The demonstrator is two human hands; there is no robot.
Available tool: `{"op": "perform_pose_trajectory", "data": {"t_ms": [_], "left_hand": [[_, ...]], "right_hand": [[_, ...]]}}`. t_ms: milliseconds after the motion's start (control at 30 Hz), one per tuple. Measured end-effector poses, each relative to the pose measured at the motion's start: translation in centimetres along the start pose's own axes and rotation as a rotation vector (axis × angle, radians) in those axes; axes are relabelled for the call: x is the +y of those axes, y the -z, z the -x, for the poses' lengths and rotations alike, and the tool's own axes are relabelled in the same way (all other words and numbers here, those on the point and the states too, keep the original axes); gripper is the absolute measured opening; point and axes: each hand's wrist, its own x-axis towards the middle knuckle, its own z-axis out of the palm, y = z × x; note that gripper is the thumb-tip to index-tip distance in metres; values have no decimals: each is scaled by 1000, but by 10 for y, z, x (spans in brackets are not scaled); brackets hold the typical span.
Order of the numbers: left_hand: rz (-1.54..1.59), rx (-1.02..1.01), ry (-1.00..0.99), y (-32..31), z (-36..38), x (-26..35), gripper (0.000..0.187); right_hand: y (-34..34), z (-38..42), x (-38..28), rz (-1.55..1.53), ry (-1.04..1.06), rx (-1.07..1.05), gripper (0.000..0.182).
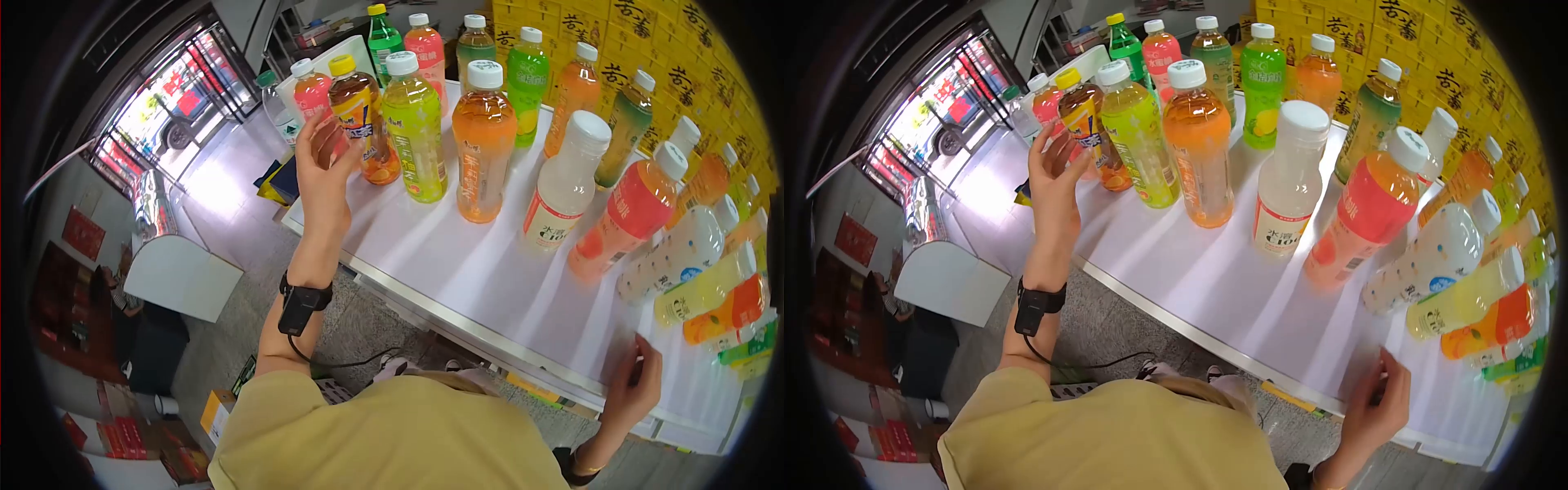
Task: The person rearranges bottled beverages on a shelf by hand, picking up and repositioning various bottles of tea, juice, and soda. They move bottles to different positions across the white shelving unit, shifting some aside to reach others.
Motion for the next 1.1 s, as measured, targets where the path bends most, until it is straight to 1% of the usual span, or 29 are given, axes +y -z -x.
{"op": "perform_pose_trajectory", "data": {"t_ms": [67,100,133,167,200,267,300,333,367,400,467,533,600,633,667,733,767,800,867,933,1000,1033,1067,1100], "left_hand": [[26,3,61,1,0,-7,84],[42,-17,63,1,-3,-12,84],[41,-47,74,2,-5,-16,88],[44,-72,84,3,-6,-21,92],[65,-80,88,3,-7,-24,92],[183,-219,200,7,-11,-30,95],[197,-227,205,10,-15,-34,95],[182,-273,235,13,-20,-40,94],[166,-316,268,16,-24,-45,94],[181,-317,282,19,-29,-47,94],[144,-450,256,26,-37,-48,93],[135,-445,249,29,-37,-49,91],[145,-473,202,31,-40,-58,91],[246,-507,218,32,-43,-65,95],[247,-475,215,37,-43,-71,95],[262,-583,244,47,-39,-61,109],[140,-565,132,57,-35,-62,104],[141,-543,126,73,-29,-56,104],[-12,-451,-17,106,-5,-38,91],[-42,-456,-69,158,18,-39,69],[-270,-499,-170,211,33,-21,46],[-287,-486,-157,238,39,-25,46],[-304,-497,-75,264,44,-30,36],[-317,-506,7,288,47,-33,26]], "right_hand": [[-3,1,-4,10,-76,53,17],[-4,3,-9,-22,-112,56,16],[-8,7,-16,-3,-122,70,16],[-16,11,-25,-83,-131,57,17],[-22,13,-37,-165,-135,44,17],[-29,15,-71,-142,49,-86,20],[-38,15,-86,-169,162,-71,24],[-45,16,-104,-205,169,-81,24],[-53,17,-114,-173,199,-83,23],[-61,18,-122,-139,232,-88,22],[-70,16,-137,-118,207,-109,21],[-75,18,-152,-105,189,-116,21],[-82,22,-170,-229,152,-147,21],[-90,27,-179,-323,166,-137,22],[-94,30,-192,-327,194,-153,22],[-100,35,-220,-354,390,-250,24],[-104,37,-236,-428,474,-274,26],[-111,39,-249,-430,496,-281,26],[-125,47,-274,-501,644,-426,27],[-147,56,-294,-515,688,-469,25],[-169,71,-317,-504,749,-593,22],[-180,79,-332,-528,739,-645,19],[-193,88,-347,-546,750,-663,19],[-208,97,-360,-559,806,-753,18]]}}
